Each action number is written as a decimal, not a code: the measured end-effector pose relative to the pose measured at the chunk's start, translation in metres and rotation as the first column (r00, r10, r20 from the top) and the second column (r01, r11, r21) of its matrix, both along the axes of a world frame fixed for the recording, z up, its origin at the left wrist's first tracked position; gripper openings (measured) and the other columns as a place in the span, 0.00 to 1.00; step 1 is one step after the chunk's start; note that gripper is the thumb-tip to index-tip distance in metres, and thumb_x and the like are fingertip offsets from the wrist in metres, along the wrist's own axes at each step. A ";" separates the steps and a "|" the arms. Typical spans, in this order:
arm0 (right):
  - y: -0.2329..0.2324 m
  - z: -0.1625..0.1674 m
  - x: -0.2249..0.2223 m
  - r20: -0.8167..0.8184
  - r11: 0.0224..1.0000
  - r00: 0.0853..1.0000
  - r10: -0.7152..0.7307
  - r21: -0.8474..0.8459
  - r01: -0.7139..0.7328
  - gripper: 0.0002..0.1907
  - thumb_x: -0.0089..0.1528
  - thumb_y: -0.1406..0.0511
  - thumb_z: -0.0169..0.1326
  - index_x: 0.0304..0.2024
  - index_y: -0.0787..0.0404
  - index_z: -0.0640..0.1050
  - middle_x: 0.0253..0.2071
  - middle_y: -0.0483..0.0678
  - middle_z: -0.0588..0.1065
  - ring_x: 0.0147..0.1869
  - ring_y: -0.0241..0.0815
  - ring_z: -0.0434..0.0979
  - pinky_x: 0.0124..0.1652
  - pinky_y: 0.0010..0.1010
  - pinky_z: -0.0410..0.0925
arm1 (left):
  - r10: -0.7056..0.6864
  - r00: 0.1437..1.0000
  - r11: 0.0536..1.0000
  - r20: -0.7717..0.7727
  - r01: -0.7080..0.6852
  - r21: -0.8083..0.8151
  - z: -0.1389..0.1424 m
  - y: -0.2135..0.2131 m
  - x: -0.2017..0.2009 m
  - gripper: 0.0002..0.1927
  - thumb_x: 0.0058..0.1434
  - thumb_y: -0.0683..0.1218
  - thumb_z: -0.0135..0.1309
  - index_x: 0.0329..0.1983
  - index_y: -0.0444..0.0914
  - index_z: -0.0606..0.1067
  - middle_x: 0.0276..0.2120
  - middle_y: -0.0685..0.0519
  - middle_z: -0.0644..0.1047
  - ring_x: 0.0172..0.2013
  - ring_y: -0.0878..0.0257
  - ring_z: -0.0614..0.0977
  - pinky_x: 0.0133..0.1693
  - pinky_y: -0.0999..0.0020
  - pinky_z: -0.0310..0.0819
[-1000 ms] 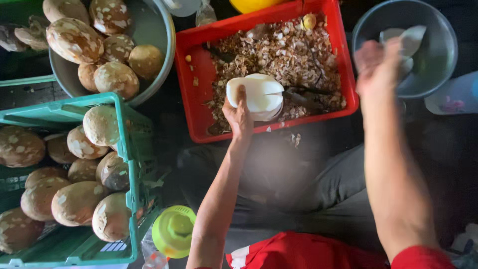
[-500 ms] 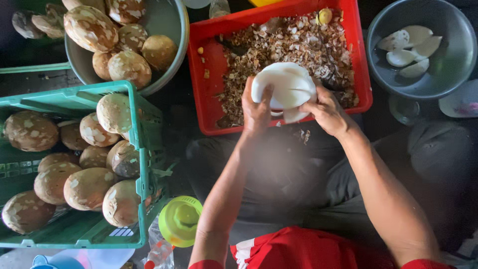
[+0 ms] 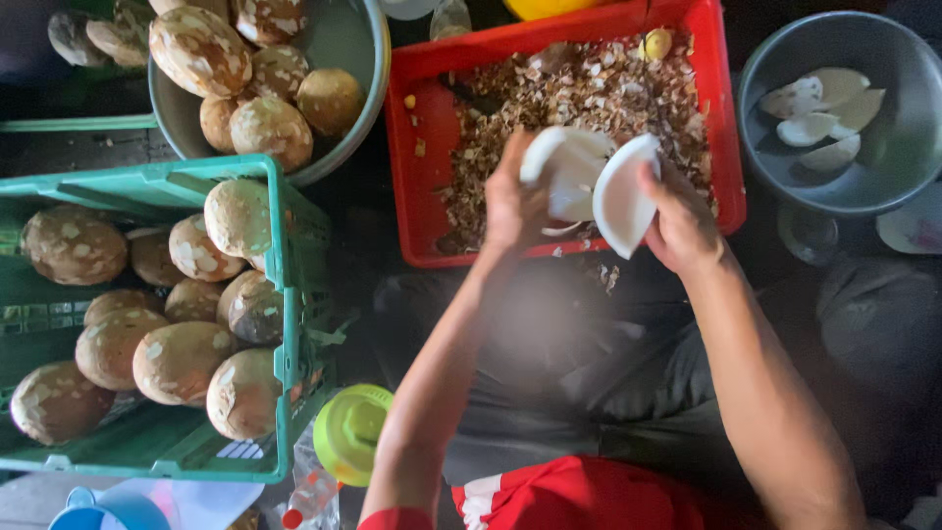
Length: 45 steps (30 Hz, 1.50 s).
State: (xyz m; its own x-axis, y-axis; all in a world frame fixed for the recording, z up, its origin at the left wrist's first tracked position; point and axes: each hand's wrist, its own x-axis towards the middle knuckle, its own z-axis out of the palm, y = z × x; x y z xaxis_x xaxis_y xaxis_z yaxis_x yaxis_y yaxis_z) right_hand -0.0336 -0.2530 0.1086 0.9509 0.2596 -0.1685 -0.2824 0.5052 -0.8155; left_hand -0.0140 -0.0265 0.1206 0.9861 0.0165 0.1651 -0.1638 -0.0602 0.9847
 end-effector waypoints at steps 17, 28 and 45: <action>-0.185 -0.031 0.134 -0.312 0.418 0.568 -0.761 0.434 0.798 0.22 0.68 0.61 0.44 0.54 0.74 0.74 0.45 0.62 0.78 0.47 0.56 0.83 0.48 0.42 0.81 | 0.407 0.714 0.267 0.570 -0.690 0.673 -0.052 0.181 0.136 0.23 0.57 0.40 0.55 0.58 0.38 0.74 0.53 0.40 0.75 0.52 0.47 0.78 0.52 0.53 0.74; -0.177 -0.053 0.126 -0.261 0.411 0.546 -0.796 0.428 0.805 0.24 0.70 0.59 0.40 0.56 0.72 0.76 0.53 0.57 0.81 0.57 0.48 0.82 0.52 0.34 0.78 | 0.058 0.975 -0.030 -0.216 0.218 0.976 -0.049 0.284 0.179 0.51 0.35 0.46 0.70 0.68 0.52 0.67 0.61 0.44 0.67 0.63 0.37 0.66 0.58 0.35 0.60; -0.121 -0.021 0.096 0.045 0.826 0.825 -0.563 -0.015 0.564 0.06 0.77 0.59 0.55 0.51 0.52 0.80 0.45 0.38 0.77 0.45 0.32 0.72 0.48 0.25 0.68 | 0.335 0.922 0.839 0.194 -0.386 0.385 0.023 0.264 0.170 0.40 0.49 0.56 0.79 0.59 0.39 0.71 0.50 0.45 0.80 0.52 0.51 0.81 0.54 0.56 0.79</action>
State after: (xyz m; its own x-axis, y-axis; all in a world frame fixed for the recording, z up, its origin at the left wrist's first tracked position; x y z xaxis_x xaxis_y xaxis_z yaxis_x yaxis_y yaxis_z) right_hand 0.0627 -0.3737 0.0877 0.9362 -0.3270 -0.1292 0.0752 0.5452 -0.8349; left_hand 0.1556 0.2379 0.1436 0.8972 0.2732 0.3470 -0.1614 -0.5285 0.8334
